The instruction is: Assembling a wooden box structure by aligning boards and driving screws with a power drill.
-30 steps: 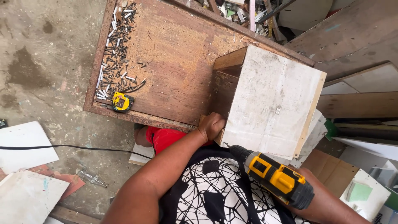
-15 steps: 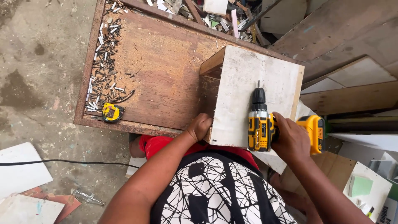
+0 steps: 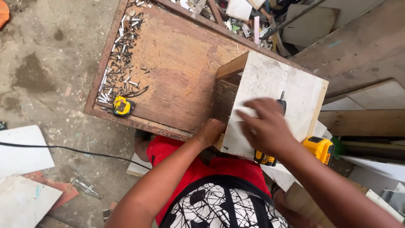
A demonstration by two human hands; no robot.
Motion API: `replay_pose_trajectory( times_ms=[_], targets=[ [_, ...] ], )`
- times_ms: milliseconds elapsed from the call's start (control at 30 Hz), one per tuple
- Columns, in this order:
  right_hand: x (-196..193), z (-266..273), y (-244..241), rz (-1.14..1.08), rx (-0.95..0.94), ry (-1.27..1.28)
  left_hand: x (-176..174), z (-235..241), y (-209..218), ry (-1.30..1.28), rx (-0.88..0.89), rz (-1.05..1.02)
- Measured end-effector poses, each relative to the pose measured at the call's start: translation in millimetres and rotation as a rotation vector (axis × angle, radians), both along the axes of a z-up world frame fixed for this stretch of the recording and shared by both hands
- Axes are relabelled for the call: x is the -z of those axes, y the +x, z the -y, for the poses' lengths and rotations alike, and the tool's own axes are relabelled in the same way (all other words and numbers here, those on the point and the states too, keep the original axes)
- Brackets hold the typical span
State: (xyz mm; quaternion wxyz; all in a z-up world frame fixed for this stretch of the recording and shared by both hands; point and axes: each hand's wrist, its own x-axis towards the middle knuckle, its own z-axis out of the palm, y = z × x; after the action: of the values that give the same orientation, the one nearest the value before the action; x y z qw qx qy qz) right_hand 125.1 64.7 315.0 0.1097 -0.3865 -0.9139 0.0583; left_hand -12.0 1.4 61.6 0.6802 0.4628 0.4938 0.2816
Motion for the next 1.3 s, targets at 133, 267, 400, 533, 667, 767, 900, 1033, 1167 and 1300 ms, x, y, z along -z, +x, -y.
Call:
replay_pose_trajectory(
  times_ms=[133,267,400,533,667,767,900,1033,1167,1300],
  targets=[
    [67,-31,-39,0.080,-0.462,-0.015,-8,8,0,-0.071,-0.035,0.075],
    [75,-48,-37,0.135,-0.548,-0.114,-32,9,-6,-0.146,-0.043,0.161],
    [90,-46,-34,0.051,-0.608,-0.091,-38,20,-10,-0.038,-0.064,0.148],
    [77,-51,-43,-0.033,-0.663,-0.113,4,21,9,0.051,0.021,0.140],
    [76,-55,-43,-0.031,-0.654,-0.098,-42,-1,3,0.015,-0.003,0.248],
    [75,-56,-46,-0.059,-0.651,-0.110,-39,-2,-5,0.020,0.124,0.178],
    [70,-56,-49,-0.077,-0.671,-0.113,-34,-7,-3,0.053,0.087,0.143],
    [72,-55,-48,-0.058,-0.678,-0.099,-32,-12,-1,0.082,0.052,0.106],
    [66,-58,-52,-0.069,-0.666,-0.123,-30,-16,5,0.118,0.017,0.078],
    [66,-55,-53,-0.058,-0.675,-0.139,-21,-15,5,0.147,-0.023,0.048]
  ],
)
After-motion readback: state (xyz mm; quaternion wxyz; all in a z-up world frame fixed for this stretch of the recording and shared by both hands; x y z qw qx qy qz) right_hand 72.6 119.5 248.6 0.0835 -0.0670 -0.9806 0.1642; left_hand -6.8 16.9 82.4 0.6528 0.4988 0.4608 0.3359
